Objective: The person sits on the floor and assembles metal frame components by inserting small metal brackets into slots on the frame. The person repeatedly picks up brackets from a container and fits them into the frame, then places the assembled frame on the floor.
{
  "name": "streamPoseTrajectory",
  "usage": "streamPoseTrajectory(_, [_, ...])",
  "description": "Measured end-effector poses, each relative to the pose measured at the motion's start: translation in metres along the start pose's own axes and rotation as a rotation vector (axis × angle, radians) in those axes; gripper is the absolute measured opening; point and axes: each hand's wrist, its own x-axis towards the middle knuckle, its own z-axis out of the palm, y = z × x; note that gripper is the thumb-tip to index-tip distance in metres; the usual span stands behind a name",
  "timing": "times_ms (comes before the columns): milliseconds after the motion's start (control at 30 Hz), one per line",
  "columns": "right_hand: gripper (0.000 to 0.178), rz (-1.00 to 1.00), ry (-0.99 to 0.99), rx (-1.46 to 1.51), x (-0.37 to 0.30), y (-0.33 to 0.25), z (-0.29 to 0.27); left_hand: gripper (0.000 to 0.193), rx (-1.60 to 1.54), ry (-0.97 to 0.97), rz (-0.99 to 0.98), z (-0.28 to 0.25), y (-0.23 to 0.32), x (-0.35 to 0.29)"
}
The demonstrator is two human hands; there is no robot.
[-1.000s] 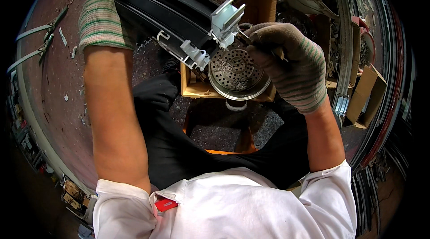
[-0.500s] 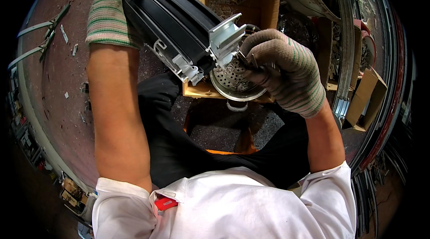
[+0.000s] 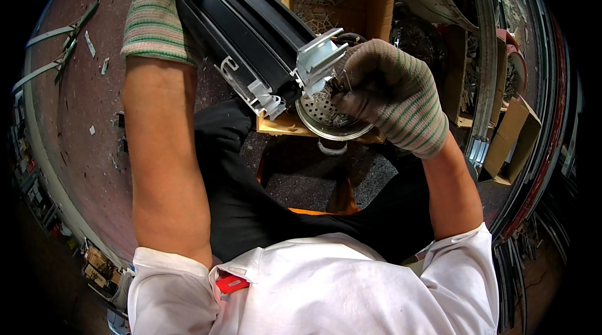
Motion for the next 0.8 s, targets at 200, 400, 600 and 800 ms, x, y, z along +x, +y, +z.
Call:
streamPoseTrajectory(200, [0.028,-0.057,0.0,-0.056,0.007,0.0,0.003,0.012,-0.004,0.109,-0.056,-0.005,0.005,0.001])
streamPoseTrajectory(400, [0.024,-0.053,0.05,0.124,0.012,-0.004,0.011,0.011,-0.511,0.086,-0.319,0.008,0.011,-0.008])
streamPoseTrajectory(600, [0.021,-0.007,0.162,-0.071,0.015,-0.008,0.025,0.014,-0.405,0.225,-0.029,-0.039,0.016,0.003])
streamPoseTrajectory(800, [0.015,0.052,0.243,-0.251,0.016,0.003,0.023,0.013,-0.213,0.347,0.046,-0.166,-0.018,0.052])
